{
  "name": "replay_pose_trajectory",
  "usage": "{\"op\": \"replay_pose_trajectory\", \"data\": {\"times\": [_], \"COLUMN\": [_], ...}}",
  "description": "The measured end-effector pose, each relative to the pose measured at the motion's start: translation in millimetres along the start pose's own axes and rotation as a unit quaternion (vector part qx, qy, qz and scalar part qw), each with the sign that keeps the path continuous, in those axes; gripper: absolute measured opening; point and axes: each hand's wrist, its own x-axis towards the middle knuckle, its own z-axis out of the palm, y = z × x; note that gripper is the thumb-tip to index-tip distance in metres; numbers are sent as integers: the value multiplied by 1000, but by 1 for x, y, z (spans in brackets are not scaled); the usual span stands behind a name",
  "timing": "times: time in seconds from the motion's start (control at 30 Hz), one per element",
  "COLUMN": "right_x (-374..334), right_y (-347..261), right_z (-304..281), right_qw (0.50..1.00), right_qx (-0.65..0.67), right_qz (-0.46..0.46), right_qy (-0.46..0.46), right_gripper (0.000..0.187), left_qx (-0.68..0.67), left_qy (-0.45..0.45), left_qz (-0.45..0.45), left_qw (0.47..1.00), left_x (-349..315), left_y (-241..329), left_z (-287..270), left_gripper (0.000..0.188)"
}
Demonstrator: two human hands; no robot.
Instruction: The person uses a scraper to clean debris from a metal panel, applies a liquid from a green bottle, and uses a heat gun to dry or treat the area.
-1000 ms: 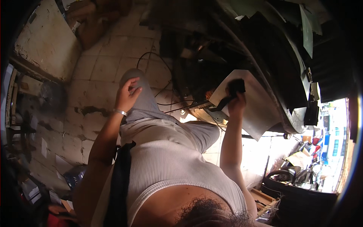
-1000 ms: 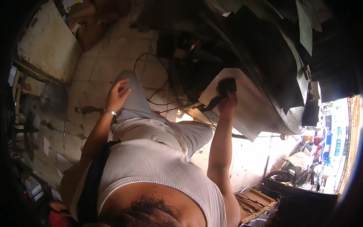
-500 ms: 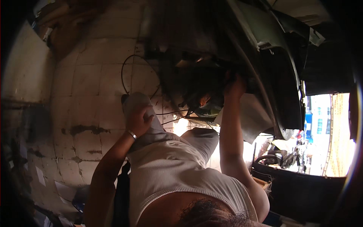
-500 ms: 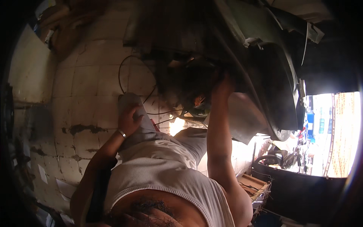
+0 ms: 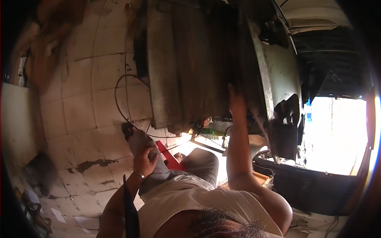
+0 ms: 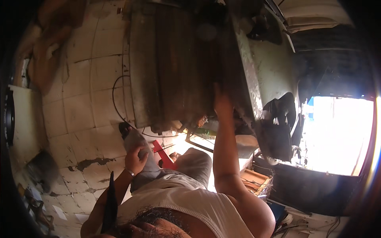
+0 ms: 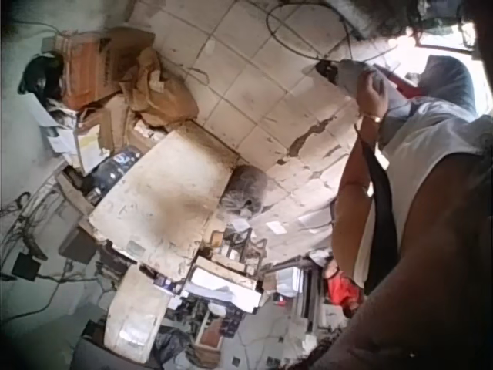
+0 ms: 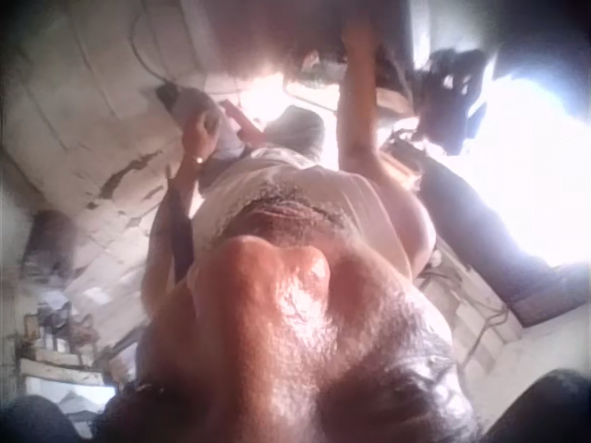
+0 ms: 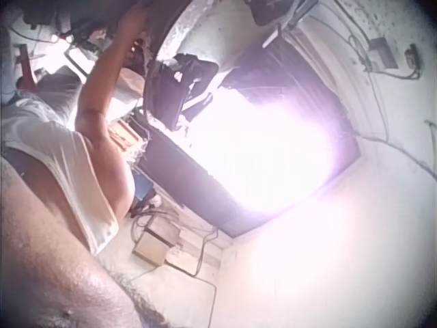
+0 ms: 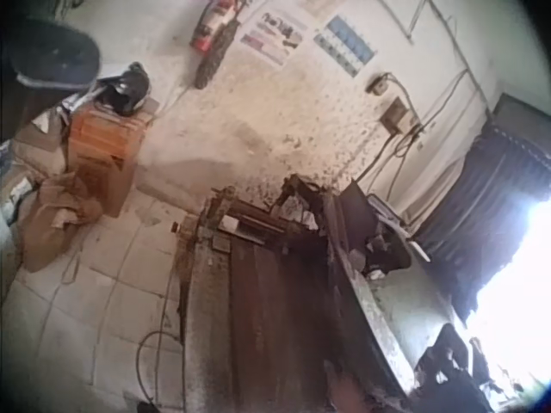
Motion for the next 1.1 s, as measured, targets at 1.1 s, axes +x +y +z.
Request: {"op": "replay_pose_trajectory", "data": {"times": [1.1], "right_x": [130], "right_y": [-99], "right_z": [-21], "right_qw": [944], "right_qx": [294], "right_qz": [23], "right_qy": [145], "right_gripper": [91], "left_qx": [-42], "left_qy": [-108], "left_qz": [-119], "left_qw": [986], "left_x": [10], "left_y": [6], "left_z": [-11], "left_gripper": [34]}}
